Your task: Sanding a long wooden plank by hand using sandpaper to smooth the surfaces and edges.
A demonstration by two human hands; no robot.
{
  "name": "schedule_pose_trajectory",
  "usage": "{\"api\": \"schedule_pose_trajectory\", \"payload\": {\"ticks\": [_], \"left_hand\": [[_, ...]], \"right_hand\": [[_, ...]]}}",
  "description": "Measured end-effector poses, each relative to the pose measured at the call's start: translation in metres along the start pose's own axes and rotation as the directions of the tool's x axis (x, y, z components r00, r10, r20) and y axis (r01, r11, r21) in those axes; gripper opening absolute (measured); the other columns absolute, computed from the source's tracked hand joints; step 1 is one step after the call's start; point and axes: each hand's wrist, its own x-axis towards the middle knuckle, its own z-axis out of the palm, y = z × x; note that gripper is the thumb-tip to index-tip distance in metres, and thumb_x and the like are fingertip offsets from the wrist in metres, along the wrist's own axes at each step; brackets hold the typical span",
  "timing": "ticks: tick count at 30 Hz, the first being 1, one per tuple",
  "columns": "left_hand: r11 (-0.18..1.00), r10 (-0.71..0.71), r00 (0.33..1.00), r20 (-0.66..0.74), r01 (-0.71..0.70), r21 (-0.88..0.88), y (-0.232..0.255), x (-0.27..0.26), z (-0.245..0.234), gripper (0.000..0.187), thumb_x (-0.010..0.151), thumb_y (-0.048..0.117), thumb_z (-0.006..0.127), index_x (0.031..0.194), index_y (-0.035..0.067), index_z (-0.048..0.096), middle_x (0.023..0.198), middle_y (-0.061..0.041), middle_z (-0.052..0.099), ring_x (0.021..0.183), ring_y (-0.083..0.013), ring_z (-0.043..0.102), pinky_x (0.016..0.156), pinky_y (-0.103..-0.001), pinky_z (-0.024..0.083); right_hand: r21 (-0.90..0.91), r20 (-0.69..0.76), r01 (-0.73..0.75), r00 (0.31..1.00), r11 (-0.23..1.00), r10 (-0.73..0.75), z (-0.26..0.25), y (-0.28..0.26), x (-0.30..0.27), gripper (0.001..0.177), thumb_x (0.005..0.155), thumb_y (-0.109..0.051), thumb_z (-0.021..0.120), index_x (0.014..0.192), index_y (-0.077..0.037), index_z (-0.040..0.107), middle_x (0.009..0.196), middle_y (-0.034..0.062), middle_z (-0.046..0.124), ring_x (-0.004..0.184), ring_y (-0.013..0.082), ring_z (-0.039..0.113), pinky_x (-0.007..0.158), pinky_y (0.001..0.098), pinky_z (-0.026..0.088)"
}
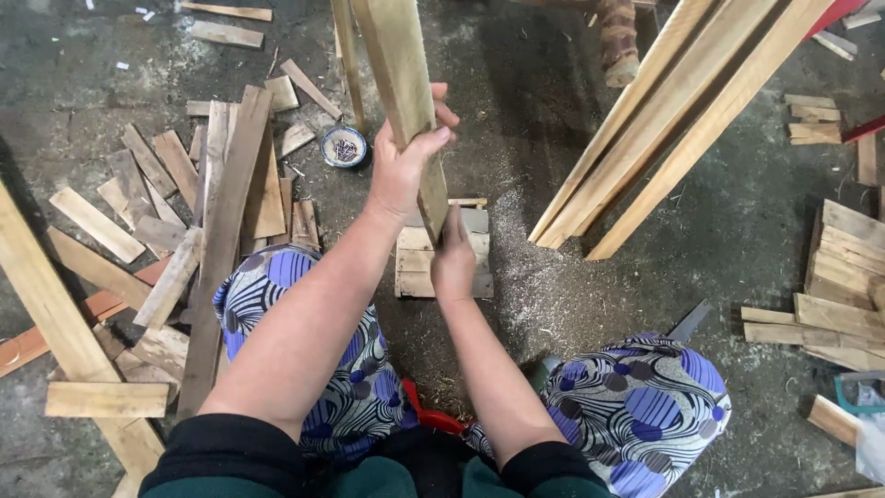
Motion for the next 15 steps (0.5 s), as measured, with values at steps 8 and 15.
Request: {"api": "schedule_pose_trajectory", "payload": {"ticks": [8, 15], "left_hand": [[1.0, -0.006, 0.999, 0.031, 0.006, 0.021, 0.0, 0.0, 0.003, 0.046, 0.089, 0.007, 0.062, 0.134, 0.008, 0.058, 0.103, -0.005, 0.068, 0.102, -0.017, 0.062, 0.093, -0.033, 0.054], [1.0, -0.005, 0.994, 0.107, 0.006, -0.012, -0.002, -0.002, 0.009, 0.046, 0.088, 0.007, 0.062, 0.134, 0.011, 0.058, 0.104, -0.004, 0.067, 0.103, -0.0158, 0.062, 0.095, -0.033, 0.054]], "right_hand": [[-0.062, 0.095, -0.067, 0.993, 0.996, 0.072, 0.0, 0.02, 0.012, 0.042, 0.097, -0.011, 0.056, 0.137, 0.004, 0.059, 0.088, 0.0229, 0.073, 0.07, 0.0345, 0.069, 0.065, 0.0448, 0.056], [-0.044, -0.155, 0.27, 0.949, 0.962, -0.273, -0.076, -0.075, 0.034, 0.056, 0.093, 0.0, 0.061, 0.146, 0.009, 0.044, 0.138, 0.0325, 0.059, 0.111, 0.041, 0.07, 0.086, 0.0426, 0.063]]}}
